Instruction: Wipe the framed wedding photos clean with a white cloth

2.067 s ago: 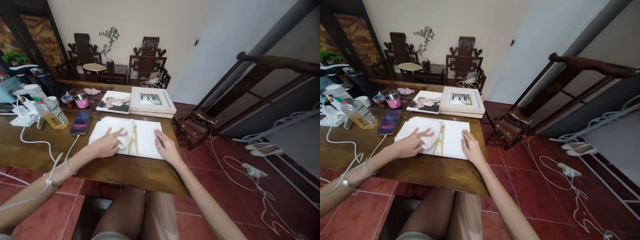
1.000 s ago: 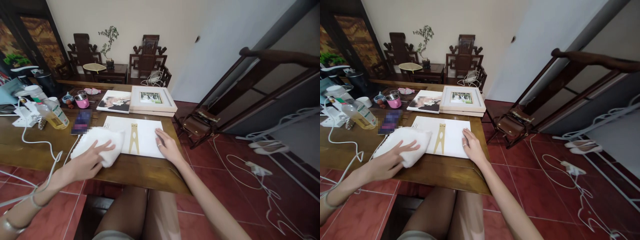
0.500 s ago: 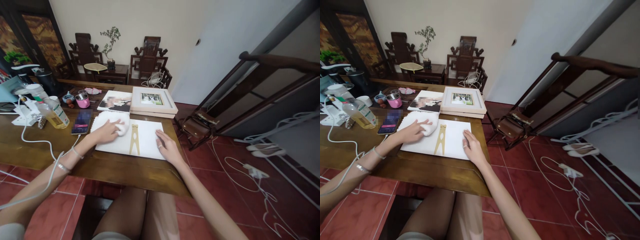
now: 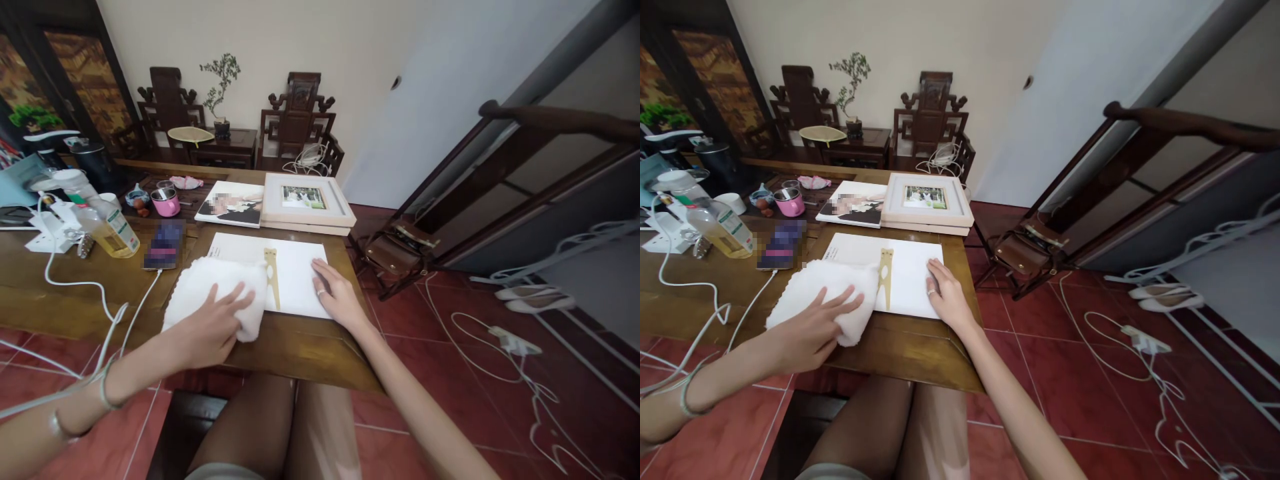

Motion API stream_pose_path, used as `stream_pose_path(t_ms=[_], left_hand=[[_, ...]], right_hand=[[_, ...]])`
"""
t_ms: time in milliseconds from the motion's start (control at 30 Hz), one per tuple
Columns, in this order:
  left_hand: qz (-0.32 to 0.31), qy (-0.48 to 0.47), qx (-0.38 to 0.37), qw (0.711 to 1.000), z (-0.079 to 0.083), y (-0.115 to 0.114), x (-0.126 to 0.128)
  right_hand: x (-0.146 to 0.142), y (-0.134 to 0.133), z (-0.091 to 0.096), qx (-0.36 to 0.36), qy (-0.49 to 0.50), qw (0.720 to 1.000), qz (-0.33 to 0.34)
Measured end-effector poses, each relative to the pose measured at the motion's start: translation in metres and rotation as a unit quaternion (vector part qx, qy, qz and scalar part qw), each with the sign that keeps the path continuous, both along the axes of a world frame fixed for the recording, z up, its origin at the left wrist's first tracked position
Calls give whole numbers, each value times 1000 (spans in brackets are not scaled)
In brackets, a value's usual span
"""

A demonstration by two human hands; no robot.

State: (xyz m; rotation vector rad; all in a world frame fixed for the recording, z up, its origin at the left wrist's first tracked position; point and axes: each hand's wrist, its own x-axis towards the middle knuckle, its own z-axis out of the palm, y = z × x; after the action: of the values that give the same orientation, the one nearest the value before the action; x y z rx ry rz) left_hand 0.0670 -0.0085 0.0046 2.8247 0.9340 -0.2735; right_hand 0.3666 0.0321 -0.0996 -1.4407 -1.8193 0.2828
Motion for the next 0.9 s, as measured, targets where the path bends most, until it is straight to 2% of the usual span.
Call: stream_pose_path(t_ms=[67, 133, 267, 400, 500, 567, 633, 733, 800, 900], left_hand=[[0, 7, -14, 1000, 1, -5, -1], [4, 10, -24, 1000, 2, 6, 2], [33, -8, -30, 999, 7, 60, 17], [73, -59, -5, 996, 14, 118, 39], [69, -84, 5, 994, 14, 144, 63], [58, -89, 4, 994, 10, 150, 81], [62, -65, 10, 996, 5, 147, 99], [41, -23, 46, 998, -2, 123, 114], [-8, -12, 66, 998, -4, 96, 113], [-67, 2, 84, 994, -4, 46, 99]], right_hand=[[0, 0, 0, 1, -4, 1000, -1], [0, 0, 0, 2, -3, 1000, -2], [0, 0, -1, -1, 0, 1000, -2], [-1, 0, 1, -5, -6, 1000, -1], [-1, -1, 2, -8, -3, 1000, 1], [-1, -1, 3, -10, -2, 1000, 1], [0, -1, 4, -11, -5, 1000, 1], [0, -1, 4, -12, -13, 1000, 1], [0, 0, 4, -11, -16, 1000, 1], [0, 0, 4, -8, -13, 1000, 2]])
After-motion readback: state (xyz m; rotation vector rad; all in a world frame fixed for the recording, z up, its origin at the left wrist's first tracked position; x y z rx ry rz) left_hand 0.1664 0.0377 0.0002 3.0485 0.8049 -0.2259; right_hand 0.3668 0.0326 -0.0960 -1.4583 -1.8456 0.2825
